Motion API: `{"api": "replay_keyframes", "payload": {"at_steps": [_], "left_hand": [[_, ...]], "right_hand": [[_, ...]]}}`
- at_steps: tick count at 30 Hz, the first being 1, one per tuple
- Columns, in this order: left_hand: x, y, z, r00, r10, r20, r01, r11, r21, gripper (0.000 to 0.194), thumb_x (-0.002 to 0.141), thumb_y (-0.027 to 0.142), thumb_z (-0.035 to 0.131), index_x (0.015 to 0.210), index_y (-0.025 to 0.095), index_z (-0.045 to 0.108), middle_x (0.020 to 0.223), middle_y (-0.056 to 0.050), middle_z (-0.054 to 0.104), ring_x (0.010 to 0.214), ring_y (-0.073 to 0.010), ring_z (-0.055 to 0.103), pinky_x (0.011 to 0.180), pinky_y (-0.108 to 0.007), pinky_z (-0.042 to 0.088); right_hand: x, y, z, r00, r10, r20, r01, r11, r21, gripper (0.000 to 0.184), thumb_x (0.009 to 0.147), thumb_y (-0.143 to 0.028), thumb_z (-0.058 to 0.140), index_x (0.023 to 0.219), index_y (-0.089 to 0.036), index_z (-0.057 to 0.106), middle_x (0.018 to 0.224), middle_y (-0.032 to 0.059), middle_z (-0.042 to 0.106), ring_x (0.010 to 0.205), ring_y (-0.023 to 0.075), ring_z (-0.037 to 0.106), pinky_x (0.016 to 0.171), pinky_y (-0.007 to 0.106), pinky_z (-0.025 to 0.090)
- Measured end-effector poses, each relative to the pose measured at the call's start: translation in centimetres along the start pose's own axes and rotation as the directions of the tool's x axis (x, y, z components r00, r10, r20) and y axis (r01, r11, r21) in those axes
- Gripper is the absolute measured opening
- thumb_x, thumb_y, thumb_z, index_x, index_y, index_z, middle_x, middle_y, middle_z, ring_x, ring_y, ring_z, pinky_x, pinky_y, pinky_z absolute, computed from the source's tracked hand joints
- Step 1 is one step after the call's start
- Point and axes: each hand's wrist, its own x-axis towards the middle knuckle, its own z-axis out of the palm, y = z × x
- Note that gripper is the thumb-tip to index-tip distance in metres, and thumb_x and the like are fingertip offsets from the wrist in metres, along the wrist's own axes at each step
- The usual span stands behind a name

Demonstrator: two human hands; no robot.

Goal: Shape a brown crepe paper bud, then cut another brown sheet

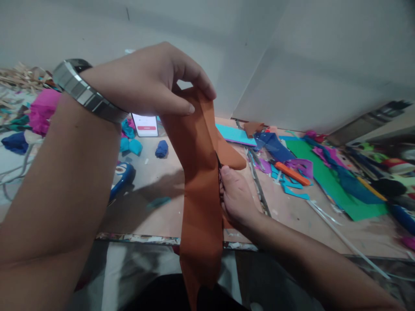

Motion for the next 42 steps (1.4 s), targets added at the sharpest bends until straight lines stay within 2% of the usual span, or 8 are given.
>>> {"api": "replay_keyframes", "payload": {"at_steps": [9,12,21,26,31,35,38,42], "left_hand": [[-0.1,0.0,-0.1,1.0,0.005,0.007,-0.005,1.0,0.005,0.041,0.083,0.031,0.074,0.124,0.028,0.079,0.118,0.002,0.078,0.103,-0.0183,0.069,0.092,-0.031,0.055],[-0.1,0.2,-0.1,0.999,0.041,0.008,-0.041,0.999,-0.006,0.041,0.085,0.029,0.074,0.125,0.027,0.078,0.122,0.001,0.078,0.105,-0.0169,0.068,0.092,-0.027,0.054],[-0.5,0.8,0.0,0.999,0.048,-0.012,-0.049,0.994,-0.094,0.043,0.082,0.024,0.075,0.124,0.026,0.079,0.114,0.0,0.08,0.094,-0.0174,0.072,0.076,-0.023,0.056],[-0.3,1.0,0.2,0.999,0.045,-0.005,-0.045,0.995,-0.088,0.042,0.083,0.03,0.075,0.125,0.026,0.079,0.111,-0.002,0.08,0.093,-0.0184,0.074,0.072,-0.022,0.058],[-0.3,1.2,0.3,0.997,0.081,0.002,-0.08,0.994,-0.07,0.041,0.082,0.03,0.074,0.123,0.026,0.079,0.114,-0.003,0.079,0.099,-0.0275,0.077,0.075,-0.031,0.064],[-0.4,1.2,0.1,0.999,0.047,0.023,-0.045,0.996,-0.072,0.043,0.082,0.031,0.074,0.125,0.028,0.078,0.116,-0.003,0.079,0.1,-0.0297,0.076,0.075,-0.033,0.065],[-0.5,1.1,0.1,0.998,0.055,0.022,-0.054,0.997,-0.049,0.042,0.082,0.031,0.075,0.125,0.028,0.078,0.116,-0.002,0.079,0.101,-0.0283,0.075,0.075,-0.031,0.064],[-0.5,1.1,0.0,0.998,0.041,0.037,-0.04,0.999,-0.025,0.041,0.087,0.032,0.072,0.127,0.027,0.076,0.115,-0.001,0.079,0.098,-0.0203,0.074,0.074,-0.024,0.059]], "right_hand": [[0.0,0.1,-0.2,1.0,0.015,0.006,-0.015,1.0,0.0,0.053,0.086,-0.077,0.067,0.081,-0.024,0.063,0.06,-0.0028,0.056,0.057,0.0146,0.053,0.05,0.027,0.041],[0.0,0.2,-0.4,1.0,0.019,0.001,-0.019,1.0,0.0,0.056,0.085,-0.079,0.066,0.079,-0.023,0.062,0.061,-0.0033,0.055,0.055,0.0127,0.049,0.049,0.026,0.039],[-0.4,-0.8,-0.1,0.995,-0.088,-0.041,0.087,0.996,-0.034,0.063,0.081,-0.082,0.069,0.067,-0.023,0.052,0.057,-0.0057,0.046,0.051,0.0099,0.037,0.047,0.025,0.031],[-0.5,-1.3,0.2,0.998,-0.065,-0.003,0.064,0.998,-0.025,0.062,0.081,-0.083,0.068,0.07,-0.023,0.058,0.058,-0.0043,0.051,0.052,0.0113,0.042,0.048,0.026,0.034],[-0.4,-1.5,0.4,0.995,-0.058,0.076,0.055,0.998,0.039,0.055,0.088,-0.077,0.066,0.089,-0.022,0.072,0.078,0.0025,0.071,0.067,0.0176,0.064,0.062,0.03,0.054],[-0.4,-1.4,0.3,0.997,-0.034,0.062,0.032,0.999,0.034,0.056,0.088,-0.076,0.066,0.095,-0.022,0.075,0.076,0.0031,0.072,0.067,0.0193,0.066,0.064,0.032,0.057],[-0.4,-1.3,0.3,0.997,-0.035,0.072,0.031,0.998,0.056,0.054,0.089,-0.075,0.066,0.097,-0.023,0.075,0.079,0.0033,0.074,0.068,0.0203,0.068,0.065,0.034,0.058],[-0.3,-1.2,0.5,0.997,-0.052,0.053,0.05,0.998,0.037,0.054,0.089,-0.076,0.064,0.099,-0.024,0.074,0.082,0.0036,0.076,0.075,0.0233,0.072,0.062,0.033,0.057]]}}
